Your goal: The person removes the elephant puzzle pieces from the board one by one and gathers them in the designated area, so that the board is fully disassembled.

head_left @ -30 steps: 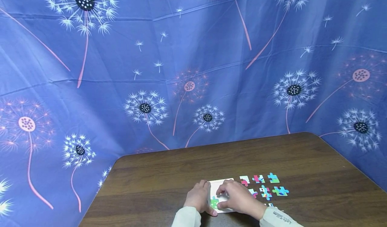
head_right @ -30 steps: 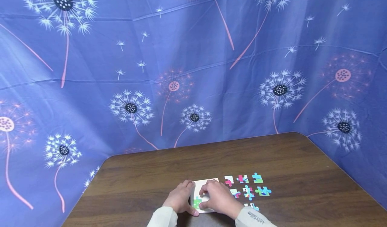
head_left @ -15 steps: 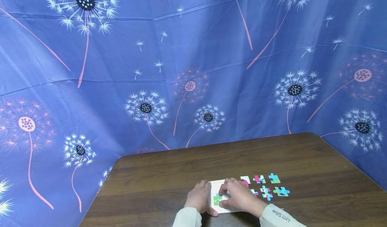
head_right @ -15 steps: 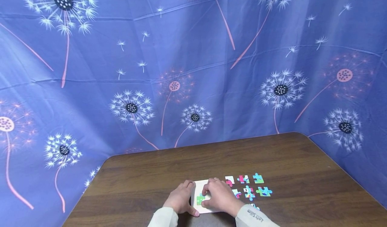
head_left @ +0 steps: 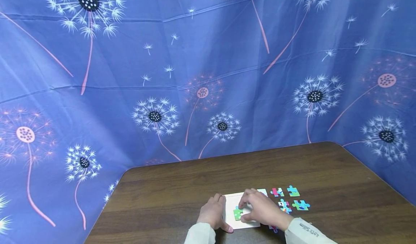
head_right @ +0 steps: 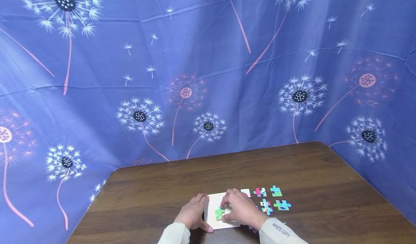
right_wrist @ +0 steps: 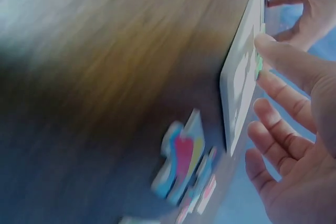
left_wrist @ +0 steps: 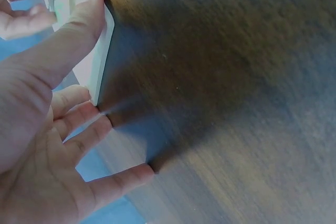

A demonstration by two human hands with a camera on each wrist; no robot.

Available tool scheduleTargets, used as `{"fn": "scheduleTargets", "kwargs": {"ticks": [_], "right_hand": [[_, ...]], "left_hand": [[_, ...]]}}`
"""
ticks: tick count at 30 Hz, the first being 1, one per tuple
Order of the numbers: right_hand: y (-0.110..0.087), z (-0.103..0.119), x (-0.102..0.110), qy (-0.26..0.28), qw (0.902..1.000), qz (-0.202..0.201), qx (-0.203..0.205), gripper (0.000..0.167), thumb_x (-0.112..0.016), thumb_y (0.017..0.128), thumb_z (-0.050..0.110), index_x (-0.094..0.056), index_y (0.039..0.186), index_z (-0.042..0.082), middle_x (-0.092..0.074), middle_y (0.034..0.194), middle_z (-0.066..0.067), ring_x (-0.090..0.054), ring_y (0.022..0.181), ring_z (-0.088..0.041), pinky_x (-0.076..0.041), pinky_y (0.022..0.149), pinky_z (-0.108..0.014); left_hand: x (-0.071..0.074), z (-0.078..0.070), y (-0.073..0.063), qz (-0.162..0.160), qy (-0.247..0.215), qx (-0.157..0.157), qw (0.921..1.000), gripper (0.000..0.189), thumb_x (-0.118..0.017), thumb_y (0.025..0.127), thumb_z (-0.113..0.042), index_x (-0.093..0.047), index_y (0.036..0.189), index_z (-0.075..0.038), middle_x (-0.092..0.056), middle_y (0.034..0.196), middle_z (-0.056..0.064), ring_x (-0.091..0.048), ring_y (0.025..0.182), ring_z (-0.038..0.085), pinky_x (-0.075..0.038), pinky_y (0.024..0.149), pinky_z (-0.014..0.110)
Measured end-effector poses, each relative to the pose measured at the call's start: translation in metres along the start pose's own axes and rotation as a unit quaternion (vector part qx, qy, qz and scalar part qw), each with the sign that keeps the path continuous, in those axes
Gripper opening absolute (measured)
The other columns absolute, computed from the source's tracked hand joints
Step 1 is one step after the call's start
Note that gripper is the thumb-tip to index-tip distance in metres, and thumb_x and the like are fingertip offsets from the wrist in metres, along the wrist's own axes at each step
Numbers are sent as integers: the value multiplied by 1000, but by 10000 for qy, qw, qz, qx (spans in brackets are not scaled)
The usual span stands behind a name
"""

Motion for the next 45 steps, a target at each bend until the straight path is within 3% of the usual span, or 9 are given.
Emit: {"fn": "scheduleTargets", "kwargs": {"ticks": [9, 19, 26, 30, 33, 39, 45], "right_hand": [[-15, -15, 22, 416, 9983, 334, -214, 23, -89, 77, 34, -75, 93, 25, -58, 98, 15, -57, 94, -14, -55, 81, -36], [-38, -33, 41, 217, 9996, 123, -137, 22, -89, 78, 35, -76, 94, 27, -59, 99, 15, -56, 92, -12, -52, 75, -33], [-57, -46, 55, 12, 9998, 63, -165, 24, -87, 78, 39, -76, 95, 28, -64, 109, 0, -61, 100, -28, -54, 80, -47], [-69, -55, 63, -57, 9998, 94, -169, 24, -86, 79, 42, -76, 96, 29, -60, 102, 10, -59, 94, -18, -52, 74, -37], [-78, -62, 70, -178, 9997, 93, -134, 24, -85, 80, 43, -76, 97, 29, -58, 100, 15, -59, 97, -16, -53, 76, -37], [-97, -76, 78, -343, 9993, -52, -106, 24, -84, 81, 44, -75, 99, 30, -57, 100, 18, -55, 95, -6, -52, 72, -33], [-112, -86, 83, -514, 9978, -385, 175, 25, -86, 79, 42, -75, 97, 31, -55, 98, 21, -54, 91, -2, -50, 67, -30]], "left_hand": [[1, -1, 1, 173, -44, 88, 9998, 93, -101, 53, -41, -60, 127, -4, -59, 121, 8, -61, 110, 25, -58, 84, 36], [0, -1, 2, 222, -124, 109, 9996, 95, -101, 53, -40, -59, 129, -3, -59, 123, 9, -60, 113, 26, -58, 88, 37], [0, -1, 3, 261, -189, 144, 9994, 96, -102, 52, -37, -59, 130, 0, -59, 123, 11, -60, 113, 29, -57, 90, 39], [2, -3, 3, 264, -263, 147, 9992, 96, -102, 52, -35, -59, 130, 1, -59, 123, 12, -60, 114, 30, -57, 91, 40], [3, -4, 3, 254, -306, 141, 9991, 95, -103, 52, -34, -59, 129, 1, -59, 122, 12, -60, 113, 31, -57, 90, 41], [3, -4, 3, 290, -354, 166, 9988, 95, -103, 52, -34, -59, 129, 1, -59, 122, 12, -60, 113, 31, -57, 90, 41], [4, -4, 2, 225, -266, 90, 9994, 94, -103, 51, -34, -59, 126, 1, -59, 119, 11, -61, 109, 31, -57, 88, 40]]}}
Point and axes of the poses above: each hand's wrist, its own y-axis towards the middle knuckle, its own x-axis out of the back of the hand, z = x × y, the point moved 3 cm from there along y, towards the middle knuckle
